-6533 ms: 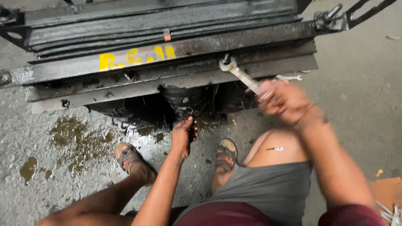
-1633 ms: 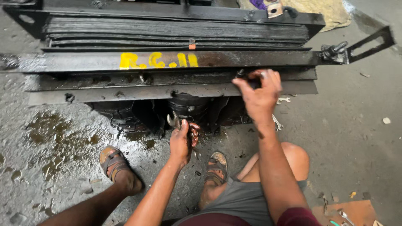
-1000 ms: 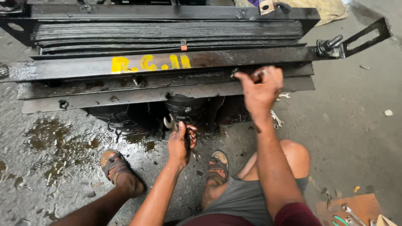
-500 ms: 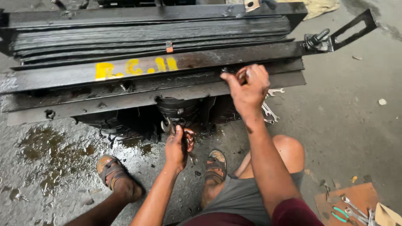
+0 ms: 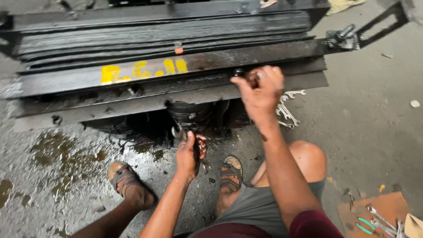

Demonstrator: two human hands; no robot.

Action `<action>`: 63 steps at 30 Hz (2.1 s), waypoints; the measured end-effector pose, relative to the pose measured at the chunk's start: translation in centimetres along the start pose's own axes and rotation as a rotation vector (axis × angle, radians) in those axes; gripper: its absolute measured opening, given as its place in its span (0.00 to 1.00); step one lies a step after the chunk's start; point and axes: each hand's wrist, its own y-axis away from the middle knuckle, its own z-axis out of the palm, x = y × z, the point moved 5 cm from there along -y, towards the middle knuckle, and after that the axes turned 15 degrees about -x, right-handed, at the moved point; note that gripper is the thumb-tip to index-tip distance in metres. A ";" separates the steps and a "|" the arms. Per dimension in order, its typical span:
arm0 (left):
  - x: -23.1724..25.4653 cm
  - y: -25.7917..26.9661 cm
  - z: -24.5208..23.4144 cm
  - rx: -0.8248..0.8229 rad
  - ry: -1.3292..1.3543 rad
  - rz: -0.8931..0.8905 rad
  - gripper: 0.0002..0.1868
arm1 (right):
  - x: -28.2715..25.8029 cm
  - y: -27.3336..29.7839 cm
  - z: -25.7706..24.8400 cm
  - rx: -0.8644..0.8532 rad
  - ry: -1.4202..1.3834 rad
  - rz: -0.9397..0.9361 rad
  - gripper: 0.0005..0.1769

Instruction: The person uses a wrench to tighten and loosen bolts on a large black mechanical component while sitting on the floor.

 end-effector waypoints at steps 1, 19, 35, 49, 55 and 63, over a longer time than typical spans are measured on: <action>0.0 -0.2 0.2 -0.009 0.009 0.002 0.27 | 0.4 -0.1 -0.3 0.064 -0.033 0.067 0.21; 0.0 -0.1 -0.1 0.017 0.014 0.012 0.26 | 0.6 0.3 -0.2 0.084 -0.243 0.268 0.18; -0.1 0.0 0.2 -0.013 0.036 0.037 0.26 | -0.5 -0.1 1.5 0.149 -0.296 0.209 0.19; -2.0 -0.3 -2.7 0.105 0.095 -0.001 0.28 | -1.5 0.2 2.7 0.067 -0.300 0.096 0.15; -2.2 0.3 -3.8 0.227 0.022 -0.009 0.26 | -1.1 0.6 3.1 0.132 -0.362 0.085 0.10; -0.3 1.2 -1.4 0.160 -0.004 0.038 0.26 | -1.4 0.7 2.3 0.139 -0.402 0.048 0.08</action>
